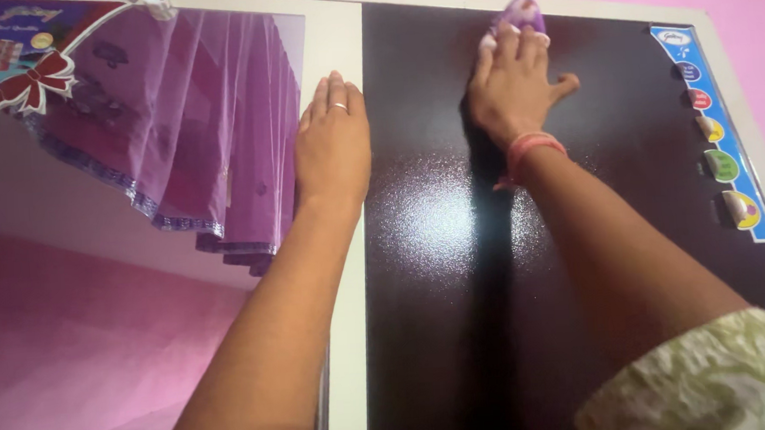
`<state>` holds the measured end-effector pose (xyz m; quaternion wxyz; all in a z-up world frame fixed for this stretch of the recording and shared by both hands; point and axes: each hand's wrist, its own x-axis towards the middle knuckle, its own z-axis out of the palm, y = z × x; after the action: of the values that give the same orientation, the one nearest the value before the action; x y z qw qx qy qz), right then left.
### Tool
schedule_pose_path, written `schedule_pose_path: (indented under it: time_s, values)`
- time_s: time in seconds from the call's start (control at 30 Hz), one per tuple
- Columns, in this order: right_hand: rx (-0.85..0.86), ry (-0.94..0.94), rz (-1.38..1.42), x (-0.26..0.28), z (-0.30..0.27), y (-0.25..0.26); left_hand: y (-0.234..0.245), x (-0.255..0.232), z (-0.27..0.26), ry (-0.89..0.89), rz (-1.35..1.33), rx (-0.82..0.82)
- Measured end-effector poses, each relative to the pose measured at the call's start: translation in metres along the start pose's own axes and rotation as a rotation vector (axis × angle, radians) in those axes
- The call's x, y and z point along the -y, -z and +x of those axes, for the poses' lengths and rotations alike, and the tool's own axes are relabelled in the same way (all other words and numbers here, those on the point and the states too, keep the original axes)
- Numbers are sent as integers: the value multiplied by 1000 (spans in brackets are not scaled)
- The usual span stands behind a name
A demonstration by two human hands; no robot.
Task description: The person wipes the exterior of a dark cabinet door with a purple cloth. They start at the top edge and move downward, then continue wiping the main surface of the door in broad strokes.
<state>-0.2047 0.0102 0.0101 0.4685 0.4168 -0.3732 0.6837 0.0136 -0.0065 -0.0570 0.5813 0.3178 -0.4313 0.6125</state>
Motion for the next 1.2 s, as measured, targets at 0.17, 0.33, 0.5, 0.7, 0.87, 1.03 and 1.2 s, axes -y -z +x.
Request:
schedule_pose_path:
  time_s: [0.17, 0.33, 0.5, 0.7, 0.87, 1.03, 1.2]
  values:
    - [187, 21, -118, 36, -45, -1, 3, -1, 0, -1, -11, -3]
    - [-165, 395, 140, 94, -72, -22, 4, 1, 0, 32, -138, -1]
    - [5, 184, 75, 67, -34, -14, 2, 3, 0, -7, -4, -12]
    - [-25, 10, 17, 26, -39, -4, -2, -1, -1, 15, -20, -12]
    - [-92, -2, -17, 56, -72, -10, -3, 3, 0, 13, -55, -32]
    - [35, 314, 170, 84, -87, -5, -6, 7, 0, -14, -105, -61]
    - [33, 271, 121, 55, -68, 6, -7, 11, -1, -44, -54, -84]
